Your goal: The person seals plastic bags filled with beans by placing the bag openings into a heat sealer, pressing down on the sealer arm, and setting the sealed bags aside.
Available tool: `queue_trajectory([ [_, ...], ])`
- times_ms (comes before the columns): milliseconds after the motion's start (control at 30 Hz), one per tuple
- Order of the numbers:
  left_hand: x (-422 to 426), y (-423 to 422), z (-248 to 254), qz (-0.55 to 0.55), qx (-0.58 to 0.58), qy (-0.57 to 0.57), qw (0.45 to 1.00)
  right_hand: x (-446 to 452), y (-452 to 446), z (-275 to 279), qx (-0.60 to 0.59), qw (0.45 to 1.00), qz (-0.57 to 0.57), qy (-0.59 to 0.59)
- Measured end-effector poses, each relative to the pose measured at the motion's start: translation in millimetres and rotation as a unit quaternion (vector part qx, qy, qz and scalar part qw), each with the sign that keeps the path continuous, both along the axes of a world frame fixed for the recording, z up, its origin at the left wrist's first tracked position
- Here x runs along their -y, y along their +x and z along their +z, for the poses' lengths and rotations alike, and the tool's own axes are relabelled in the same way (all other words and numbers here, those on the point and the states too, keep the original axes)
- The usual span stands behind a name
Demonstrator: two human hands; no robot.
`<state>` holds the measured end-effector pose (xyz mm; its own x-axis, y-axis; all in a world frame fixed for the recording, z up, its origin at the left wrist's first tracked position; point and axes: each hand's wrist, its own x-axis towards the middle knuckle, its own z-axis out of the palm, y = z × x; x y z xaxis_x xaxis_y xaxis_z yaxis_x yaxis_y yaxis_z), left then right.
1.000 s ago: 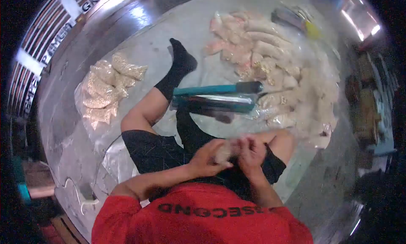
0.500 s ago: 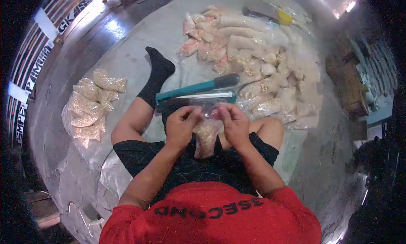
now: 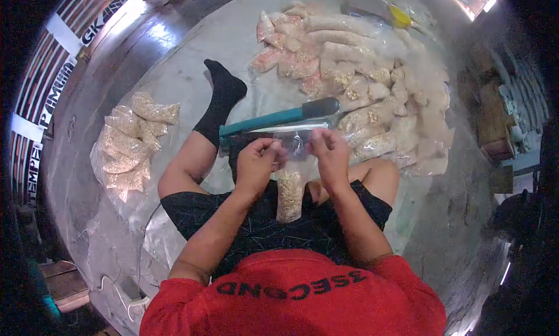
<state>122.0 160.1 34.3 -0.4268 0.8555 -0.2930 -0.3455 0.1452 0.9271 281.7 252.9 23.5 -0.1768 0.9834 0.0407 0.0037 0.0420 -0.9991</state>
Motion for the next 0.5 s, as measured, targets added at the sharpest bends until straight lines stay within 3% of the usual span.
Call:
queue_trajectory([
  [67, -6, -3, -11, 0.001, -0.003, -0.005, 1.0, -5, 2, -12, -0.007, 0.987, 0.097, -0.132],
  [200, -22, -11, -29, 0.015, 0.018, -0.06, 0.998, -15, -9, -40, -0.044, 0.989, 0.082, -0.115],
  [300, -36, -19, -52, 0.031, 0.065, -0.073, 0.995, -23, -18, -46, -0.075, 0.981, 0.032, -0.178],
  [367, -46, -25, -61, 0.027, 0.081, -0.07, 0.994, -26, -17, -56, 0.1, 0.989, 0.065, -0.09],
  [500, -56, -30, -83, 0.039, 0.086, -0.1, 0.99, -29, -18, -79, 0.105, 0.983, 0.03, -0.149],
])
